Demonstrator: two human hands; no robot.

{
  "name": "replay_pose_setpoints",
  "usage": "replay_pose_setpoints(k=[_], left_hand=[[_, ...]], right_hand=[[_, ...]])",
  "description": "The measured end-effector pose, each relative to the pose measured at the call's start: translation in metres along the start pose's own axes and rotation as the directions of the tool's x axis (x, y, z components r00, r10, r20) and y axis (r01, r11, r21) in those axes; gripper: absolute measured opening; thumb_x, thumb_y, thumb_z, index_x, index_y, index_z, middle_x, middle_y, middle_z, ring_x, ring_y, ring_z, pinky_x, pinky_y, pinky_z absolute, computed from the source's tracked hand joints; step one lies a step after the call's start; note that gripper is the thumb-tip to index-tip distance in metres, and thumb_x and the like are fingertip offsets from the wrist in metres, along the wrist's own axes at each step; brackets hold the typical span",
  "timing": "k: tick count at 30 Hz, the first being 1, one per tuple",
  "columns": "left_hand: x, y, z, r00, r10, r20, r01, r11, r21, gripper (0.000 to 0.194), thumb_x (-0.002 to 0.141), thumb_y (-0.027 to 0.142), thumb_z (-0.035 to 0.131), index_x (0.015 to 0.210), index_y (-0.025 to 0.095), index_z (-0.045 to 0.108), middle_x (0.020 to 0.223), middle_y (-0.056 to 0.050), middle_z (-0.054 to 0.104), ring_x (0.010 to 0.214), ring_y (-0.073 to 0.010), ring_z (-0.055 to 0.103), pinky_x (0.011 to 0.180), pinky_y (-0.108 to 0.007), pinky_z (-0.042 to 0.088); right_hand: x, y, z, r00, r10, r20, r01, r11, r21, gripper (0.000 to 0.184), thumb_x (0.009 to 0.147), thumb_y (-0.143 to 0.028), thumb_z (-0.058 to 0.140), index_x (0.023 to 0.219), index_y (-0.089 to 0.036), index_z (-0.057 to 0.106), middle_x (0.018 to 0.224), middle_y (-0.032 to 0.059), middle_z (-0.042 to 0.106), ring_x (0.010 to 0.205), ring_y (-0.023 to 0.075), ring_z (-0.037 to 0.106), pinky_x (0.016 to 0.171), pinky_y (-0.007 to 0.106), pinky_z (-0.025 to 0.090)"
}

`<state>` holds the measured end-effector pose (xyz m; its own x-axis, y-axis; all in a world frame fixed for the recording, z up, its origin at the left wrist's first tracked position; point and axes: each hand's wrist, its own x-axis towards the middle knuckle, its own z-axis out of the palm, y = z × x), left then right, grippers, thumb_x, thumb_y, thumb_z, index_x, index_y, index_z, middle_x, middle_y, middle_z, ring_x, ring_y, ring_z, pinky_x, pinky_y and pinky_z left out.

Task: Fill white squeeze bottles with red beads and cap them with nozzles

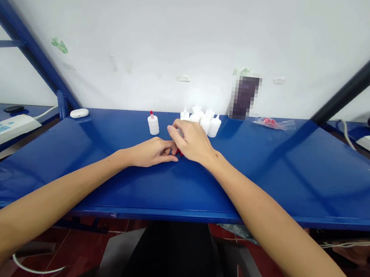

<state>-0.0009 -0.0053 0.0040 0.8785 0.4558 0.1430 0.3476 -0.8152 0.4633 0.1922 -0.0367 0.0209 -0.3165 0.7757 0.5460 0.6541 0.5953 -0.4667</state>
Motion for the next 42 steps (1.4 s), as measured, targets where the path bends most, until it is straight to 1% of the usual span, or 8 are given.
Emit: replay_pose_setpoints(k=[10, 15, 18, 21, 24, 26, 35, 42], left_hand=[[-0.002, -0.007, -0.005, 0.997, 0.011, -0.08, 0.004, 0.982, 0.188, 0.032, 0.101, 0.049, 0.055, 0.092, 0.018, 0.055, 0.066, 0.003, 0.057, 0.054, -0.0126, 0.051, 0.057, -0.025, 0.033], [-0.006, -0.012, -0.009, 0.97, 0.125, -0.209, -0.036, 0.922, 0.386, 0.038, 0.104, 0.053, 0.045, 0.093, 0.018, 0.053, 0.063, 0.003, 0.058, 0.05, -0.0126, 0.05, 0.053, -0.025, 0.032], [-0.007, -0.012, -0.01, 0.895, 0.273, -0.352, -0.072, 0.869, 0.49, 0.039, 0.105, 0.053, 0.043, 0.092, 0.019, 0.053, 0.062, 0.004, 0.06, 0.047, -0.0104, 0.049, 0.051, -0.024, 0.032], [-0.006, -0.008, -0.01, 0.766, 0.435, -0.473, -0.107, 0.813, 0.572, 0.037, 0.105, 0.051, 0.046, 0.09, 0.019, 0.054, 0.061, 0.004, 0.062, 0.047, -0.0084, 0.051, 0.051, -0.022, 0.034], [-0.003, -0.003, -0.011, 0.662, 0.541, -0.519, -0.143, 0.77, 0.622, 0.033, 0.104, 0.048, 0.05, 0.09, 0.018, 0.055, 0.062, 0.004, 0.064, 0.048, -0.0075, 0.055, 0.051, -0.021, 0.036], [-0.002, -0.002, -0.011, 0.634, 0.575, -0.517, -0.163, 0.753, 0.637, 0.031, 0.104, 0.046, 0.051, 0.092, 0.018, 0.056, 0.064, 0.004, 0.066, 0.049, -0.0075, 0.057, 0.051, -0.02, 0.038], [-0.002, -0.007, -0.003, 0.625, 0.594, -0.506, -0.167, 0.736, 0.656, 0.025, 0.108, 0.038, 0.045, 0.099, 0.018, 0.056, 0.067, 0.002, 0.067, 0.053, -0.0091, 0.062, 0.053, -0.021, 0.042], [-0.003, -0.012, 0.001, 0.69, 0.55, -0.471, -0.147, 0.744, 0.652, 0.027, 0.107, 0.037, 0.04, 0.098, 0.019, 0.058, 0.068, 0.001, 0.069, 0.053, -0.0114, 0.061, 0.054, -0.024, 0.043]], right_hand=[[0.001, 0.001, -0.001, 1.0, -0.003, 0.013, 0.003, 1.0, -0.025, 0.037, 0.104, -0.043, 0.039, 0.076, -0.02, 0.05, 0.075, 0.0022, 0.055, 0.072, 0.0166, 0.049, 0.07, 0.031, 0.033], [0.002, 0.007, -0.002, 0.999, 0.03, 0.033, -0.029, 0.999, -0.04, 0.041, 0.104, -0.045, 0.038, 0.072, -0.02, 0.048, 0.071, 0.0011, 0.054, 0.068, 0.0152, 0.047, 0.068, 0.031, 0.031], [0.001, 0.009, -0.002, 0.997, 0.015, 0.071, -0.017, 0.999, 0.032, 0.05, 0.105, -0.051, 0.033, 0.07, -0.02, 0.049, 0.066, -0.0002, 0.051, 0.064, 0.0139, 0.044, 0.066, 0.031, 0.029], [-0.001, 0.009, -0.001, 0.985, -0.04, 0.165, 0.01, 0.984, 0.179, 0.057, 0.106, -0.054, 0.026, 0.068, -0.02, 0.05, 0.06, -0.002, 0.046, 0.059, 0.0128, 0.041, 0.062, 0.03, 0.028], [-0.003, 0.008, 0.003, 0.967, -0.099, 0.236, 0.025, 0.954, 0.298, 0.058, 0.107, -0.054, 0.026, 0.065, -0.02, 0.048, 0.058, -0.0033, 0.041, 0.057, 0.012, 0.037, 0.059, 0.03, 0.027], [-0.003, 0.009, 0.004, 0.964, -0.119, 0.239, 0.029, 0.936, 0.35, 0.056, 0.107, -0.053, 0.029, 0.063, -0.021, 0.044, 0.058, -0.0037, 0.04, 0.056, 0.0114, 0.036, 0.058, 0.029, 0.027], [-0.004, 0.006, 0.001, 0.95, -0.215, 0.225, 0.113, 0.912, 0.393, 0.042, 0.104, -0.043, 0.042, 0.079, -0.016, 0.062, 0.066, -0.0034, 0.051, 0.061, 0.0107, 0.043, 0.06, 0.027, 0.031], [-0.002, 0.0, -0.001, 0.951, -0.194, 0.241, 0.095, 0.924, 0.371, 0.031, 0.097, -0.036, 0.049, 0.08, -0.016, 0.066, 0.067, -0.0019, 0.058, 0.063, 0.0125, 0.049, 0.062, 0.027, 0.035]])
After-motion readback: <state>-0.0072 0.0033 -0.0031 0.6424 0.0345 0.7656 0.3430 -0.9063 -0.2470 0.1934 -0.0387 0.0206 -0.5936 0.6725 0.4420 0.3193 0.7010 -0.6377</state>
